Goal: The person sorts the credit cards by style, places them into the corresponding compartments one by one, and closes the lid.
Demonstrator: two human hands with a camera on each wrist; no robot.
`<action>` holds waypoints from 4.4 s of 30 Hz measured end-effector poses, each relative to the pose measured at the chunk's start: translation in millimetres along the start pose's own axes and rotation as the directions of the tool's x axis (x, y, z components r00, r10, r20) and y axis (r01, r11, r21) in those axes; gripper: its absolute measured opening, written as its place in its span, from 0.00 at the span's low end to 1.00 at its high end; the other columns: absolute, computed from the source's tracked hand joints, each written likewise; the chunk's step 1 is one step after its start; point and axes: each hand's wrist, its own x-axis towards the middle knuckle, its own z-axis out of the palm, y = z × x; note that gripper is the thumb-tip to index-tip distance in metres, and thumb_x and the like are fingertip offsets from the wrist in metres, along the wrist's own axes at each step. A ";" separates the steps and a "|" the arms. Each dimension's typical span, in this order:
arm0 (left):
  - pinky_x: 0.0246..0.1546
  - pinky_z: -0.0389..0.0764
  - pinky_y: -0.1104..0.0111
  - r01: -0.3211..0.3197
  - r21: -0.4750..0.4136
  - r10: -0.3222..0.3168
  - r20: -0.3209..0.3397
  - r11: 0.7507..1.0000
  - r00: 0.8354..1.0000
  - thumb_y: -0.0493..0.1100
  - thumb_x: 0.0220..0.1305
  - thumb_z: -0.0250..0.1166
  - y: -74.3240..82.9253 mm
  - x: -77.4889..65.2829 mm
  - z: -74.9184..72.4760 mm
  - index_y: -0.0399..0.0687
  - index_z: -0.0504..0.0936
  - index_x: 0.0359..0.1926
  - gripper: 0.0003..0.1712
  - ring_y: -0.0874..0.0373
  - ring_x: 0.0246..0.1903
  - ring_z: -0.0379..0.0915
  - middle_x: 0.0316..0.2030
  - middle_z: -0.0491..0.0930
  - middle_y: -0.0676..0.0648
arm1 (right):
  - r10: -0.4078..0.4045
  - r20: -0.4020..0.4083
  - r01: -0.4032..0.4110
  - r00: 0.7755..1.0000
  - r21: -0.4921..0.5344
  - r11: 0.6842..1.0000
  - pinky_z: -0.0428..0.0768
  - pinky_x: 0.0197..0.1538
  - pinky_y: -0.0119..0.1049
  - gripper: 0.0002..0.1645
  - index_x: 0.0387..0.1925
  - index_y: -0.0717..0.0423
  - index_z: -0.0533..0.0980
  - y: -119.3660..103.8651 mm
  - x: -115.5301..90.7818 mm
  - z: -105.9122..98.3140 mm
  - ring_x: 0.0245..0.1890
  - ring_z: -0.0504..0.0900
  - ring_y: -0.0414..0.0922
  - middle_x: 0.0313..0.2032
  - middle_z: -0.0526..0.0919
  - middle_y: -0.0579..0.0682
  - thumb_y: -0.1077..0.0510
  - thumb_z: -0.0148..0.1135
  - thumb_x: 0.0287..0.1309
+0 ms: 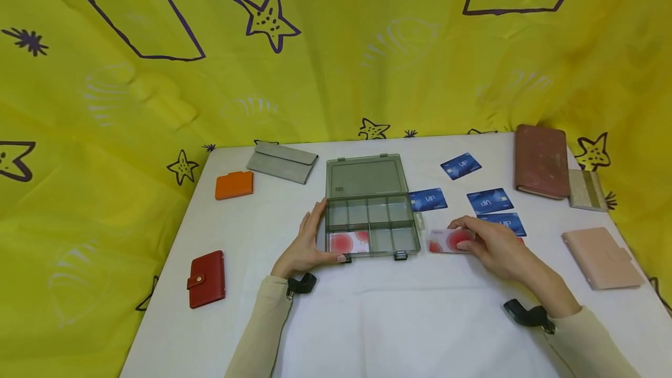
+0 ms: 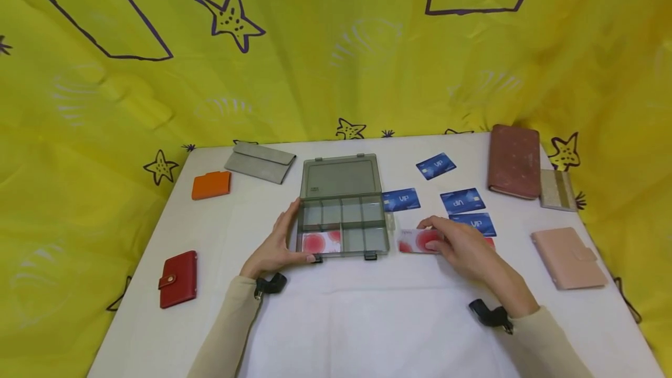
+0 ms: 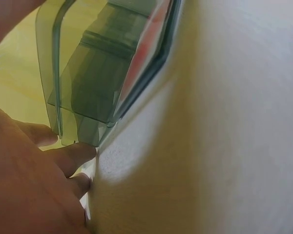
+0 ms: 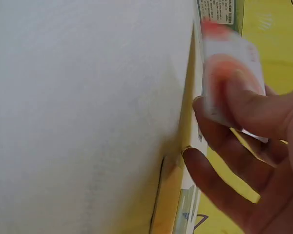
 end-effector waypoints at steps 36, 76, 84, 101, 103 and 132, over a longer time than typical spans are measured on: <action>0.79 0.41 0.28 0.037 -0.038 -0.037 -0.005 0.999 0.999 0.56 0.50 0.86 2.5 -3.6 -1.6 0.68 0.37 0.87 0.78 0.36 0.84 0.22 0.87 0.35 0.46 | -0.288 0.100 0.253 0.952 0.269 0.930 0.69 0.71 0.71 0.38 0.64 0.51 0.83 -90.1 108.5 85.0 0.74 0.63 0.64 0.76 0.68 0.61 0.51 0.85 0.49; 0.80 0.39 0.30 0.046 -0.053 -0.047 -0.010 0.998 0.999 0.52 0.49 0.86 2.0 -2.7 0.9 0.68 0.38 0.87 0.78 0.39 0.85 0.22 0.87 0.37 0.49 | 0.372 0.078 -0.360 0.925 -0.131 0.924 0.74 0.56 0.77 0.35 0.64 0.57 0.81 68.2 -58.5 -52.8 0.59 0.71 0.75 0.62 0.78 0.76 0.57 0.81 0.55; 0.80 0.40 0.30 0.041 -0.049 -0.042 -0.007 0.998 0.999 0.52 0.50 0.86 2.0 -1.6 2.2 0.70 0.38 0.87 0.78 0.39 0.85 0.23 0.87 0.36 0.49 | 0.394 0.030 -0.388 0.919 -0.115 0.915 0.71 0.59 0.78 0.31 0.59 0.62 0.81 66.9 -55.9 -45.1 0.59 0.71 0.74 0.58 0.80 0.74 0.60 0.80 0.55; 0.80 0.39 0.31 0.054 -0.051 -0.055 -0.012 0.997 0.998 0.52 0.49 0.86 1.9 -3.1 0.6 0.72 0.38 0.87 0.78 0.40 0.85 0.23 0.87 0.36 0.49 | 0.407 0.119 -0.396 0.905 -0.111 0.912 0.75 0.56 0.75 0.43 0.61 0.60 0.81 61.0 -64.2 -42.8 0.54 0.74 0.70 0.55 0.80 0.71 0.48 0.87 0.45; 0.80 0.39 0.31 0.053 -0.048 -0.054 -0.013 0.997 0.998 0.52 0.49 0.86 1.5 -2.9 0.3 0.71 0.38 0.87 0.78 0.41 0.85 0.23 0.87 0.36 0.49 | 0.406 0.120 -0.394 0.906 -0.112 0.912 0.81 0.52 0.66 0.43 0.59 0.60 0.82 60.4 -63.3 -42.5 0.49 0.76 0.65 0.50 0.83 0.66 0.47 0.88 0.43; 0.82 0.36 0.35 0.015 -0.033 -0.016 -0.004 0.999 1.000 0.52 0.50 0.86 1.8 -4.4 -1.1 0.61 0.38 0.87 0.78 0.40 0.85 0.23 0.87 0.37 0.46 | 0.185 -0.139 -0.049 0.973 0.659 0.751 0.89 0.41 0.29 0.34 0.69 0.62 0.74 6.8 -2.9 -21.8 0.34 0.92 0.41 0.47 0.83 0.42 0.76 0.68 0.62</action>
